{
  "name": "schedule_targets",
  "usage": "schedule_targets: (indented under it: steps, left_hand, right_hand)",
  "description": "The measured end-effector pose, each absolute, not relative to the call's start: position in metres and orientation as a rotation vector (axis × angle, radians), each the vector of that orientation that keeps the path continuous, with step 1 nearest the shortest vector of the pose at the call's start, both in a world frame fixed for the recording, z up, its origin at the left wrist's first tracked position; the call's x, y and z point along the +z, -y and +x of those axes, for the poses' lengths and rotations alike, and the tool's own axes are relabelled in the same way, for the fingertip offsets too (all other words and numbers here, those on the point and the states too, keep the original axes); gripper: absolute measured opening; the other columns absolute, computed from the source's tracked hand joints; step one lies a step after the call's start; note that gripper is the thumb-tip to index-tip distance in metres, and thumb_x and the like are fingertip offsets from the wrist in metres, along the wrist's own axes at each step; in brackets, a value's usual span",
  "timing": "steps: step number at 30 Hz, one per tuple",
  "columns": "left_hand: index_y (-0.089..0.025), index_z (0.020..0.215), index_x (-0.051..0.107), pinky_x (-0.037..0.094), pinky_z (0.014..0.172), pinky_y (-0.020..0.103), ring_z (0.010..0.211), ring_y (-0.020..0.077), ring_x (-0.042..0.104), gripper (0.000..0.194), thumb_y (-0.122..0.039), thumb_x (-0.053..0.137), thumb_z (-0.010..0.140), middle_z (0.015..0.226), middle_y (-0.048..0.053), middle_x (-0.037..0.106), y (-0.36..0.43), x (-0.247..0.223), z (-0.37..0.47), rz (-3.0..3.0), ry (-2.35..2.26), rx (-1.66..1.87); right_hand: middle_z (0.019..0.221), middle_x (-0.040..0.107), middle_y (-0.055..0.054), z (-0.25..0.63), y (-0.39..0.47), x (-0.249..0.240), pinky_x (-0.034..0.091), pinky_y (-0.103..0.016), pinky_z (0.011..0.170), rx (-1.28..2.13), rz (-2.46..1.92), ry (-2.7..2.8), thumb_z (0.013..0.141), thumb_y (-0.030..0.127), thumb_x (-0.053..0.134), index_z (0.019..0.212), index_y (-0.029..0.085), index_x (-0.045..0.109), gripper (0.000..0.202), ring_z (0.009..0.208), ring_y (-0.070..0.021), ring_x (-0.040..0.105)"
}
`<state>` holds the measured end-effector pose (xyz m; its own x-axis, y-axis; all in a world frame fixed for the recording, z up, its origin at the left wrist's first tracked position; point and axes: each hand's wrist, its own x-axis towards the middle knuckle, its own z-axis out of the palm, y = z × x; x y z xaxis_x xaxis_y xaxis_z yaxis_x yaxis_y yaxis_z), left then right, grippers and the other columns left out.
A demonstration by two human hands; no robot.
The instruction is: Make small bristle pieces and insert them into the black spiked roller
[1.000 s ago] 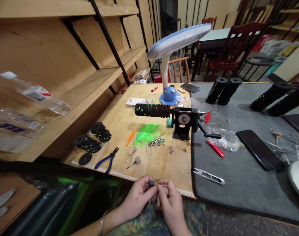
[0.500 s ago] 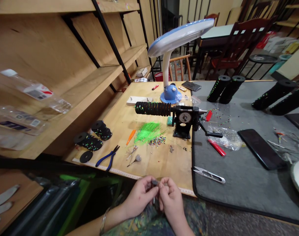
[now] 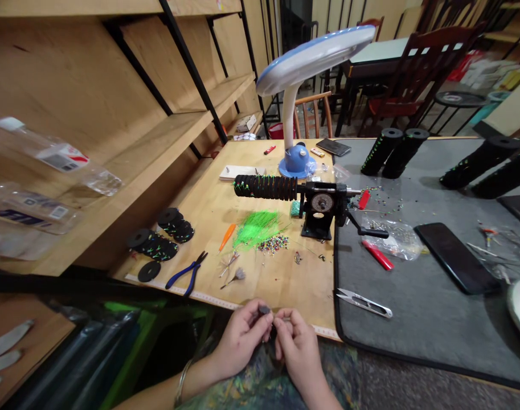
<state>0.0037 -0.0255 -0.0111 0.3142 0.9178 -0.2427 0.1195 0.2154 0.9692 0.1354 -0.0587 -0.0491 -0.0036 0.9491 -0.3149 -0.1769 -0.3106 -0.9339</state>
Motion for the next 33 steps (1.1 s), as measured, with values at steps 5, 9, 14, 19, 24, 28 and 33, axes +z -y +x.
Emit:
schedule_targets:
  steps: [5, 9, 14, 19, 24, 28, 33]
  left_hand:
    - [-0.017, 0.079, 0.053, 0.040, 0.056, 0.022, 0.057, 0.0112, 0.049, 0.017, -0.031, 0.053, 0.089, 0.062, -0.003, 0.051, 0.0255, -0.0092, 0.0016, 1.371, -1.125, 0.732]
    - [-0.017, 0.081, 0.052, 0.042, 0.057, 0.022, 0.058, 0.0119, 0.052, 0.013, -0.028, 0.054, 0.088, 0.063, -0.002, 0.053, 0.0258, -0.0127, 0.0027, 1.287, -1.093, 0.711]
    - [-0.017, 0.081, 0.054, 0.040, 0.056, 0.021, 0.056, 0.0115, 0.051, 0.008, -0.023, 0.055, 0.086, 0.061, -0.003, 0.053, 0.0267, -0.0158, 0.0028, 1.285, -1.108, 0.672]
    - [-0.016, 0.078, 0.053, 0.037, 0.053, 0.021, 0.053, 0.0109, 0.048, 0.007, -0.021, 0.053, 0.084, 0.058, -0.004, 0.050, 0.0262, -0.0152, 0.0034, 1.281, -1.136, 0.655]
    - [-0.017, 0.075, 0.052, 0.036, 0.053, 0.021, 0.054, 0.0104, 0.046, 0.008, -0.021, 0.054, 0.081, 0.060, -0.004, 0.048, 0.0250, -0.0132, 0.0057, 1.246, -1.142, 0.660]
    - [-0.016, 0.072, 0.053, 0.038, 0.057, 0.022, 0.059, 0.0113, 0.047, 0.007, -0.020, 0.056, 0.077, 0.063, -0.002, 0.050, 0.0241, -0.0116, 0.0070, 1.243, -1.163, 0.689]
    - [-0.015, 0.069, 0.056, 0.038, 0.058, 0.022, 0.060, 0.0121, 0.047, 0.006, -0.020, 0.059, 0.072, 0.063, -0.001, 0.052, 0.0221, -0.0082, 0.0096, 1.270, -1.209, 0.701]
  right_hand:
    - [0.038, 0.048, 0.009, 0.1386, 0.0578, -0.0480, 0.027, -0.017, 0.036, 1.465, -1.314, 0.946, 0.081, 0.063, 0.058, 0.083, 0.019, 0.054, 0.045, 0.033, -0.0060, 0.038]
    - [0.032, 0.038, 0.014, 0.1383, 0.0546, -0.0458, 0.018, -0.015, 0.031, 1.576, -1.275, 0.765, 0.077, 0.068, 0.058, 0.082, 0.021, 0.049, 0.048, 0.027, -0.0043, 0.025]
    - [0.031, 0.034, 0.016, 0.1380, 0.0537, -0.0451, 0.012, -0.014, 0.033, 1.623, -1.216, 0.610, 0.079, 0.061, 0.062, 0.083, 0.021, 0.048, 0.043, 0.028, -0.0033, 0.019]
    - [0.032, 0.033, 0.016, 0.1382, 0.0553, -0.0462, 0.012, -0.015, 0.033, 1.637, -1.180, 0.574, 0.080, 0.060, 0.061, 0.082, 0.021, 0.048, 0.042, 0.029, -0.0037, 0.017]
    - [0.032, 0.033, 0.016, 0.1382, 0.0553, -0.0445, 0.011, -0.014, 0.033, 1.650, -1.170, 0.576, 0.081, 0.060, 0.061, 0.082, 0.021, 0.048, 0.041, 0.029, -0.0030, 0.017]
    - [0.032, 0.032, 0.017, 0.1373, 0.0561, -0.0446, 0.011, -0.014, 0.033, 1.654, -1.164, 0.582, 0.082, 0.059, 0.060, 0.082, 0.021, 0.048, 0.040, 0.028, -0.0029, 0.016]
    - [0.031, 0.032, 0.017, 0.1352, 0.0555, -0.0471, 0.010, -0.015, 0.032, 1.663, -1.171, 0.661, 0.080, 0.064, 0.058, 0.080, 0.021, 0.046, 0.044, 0.027, -0.0033, 0.016]
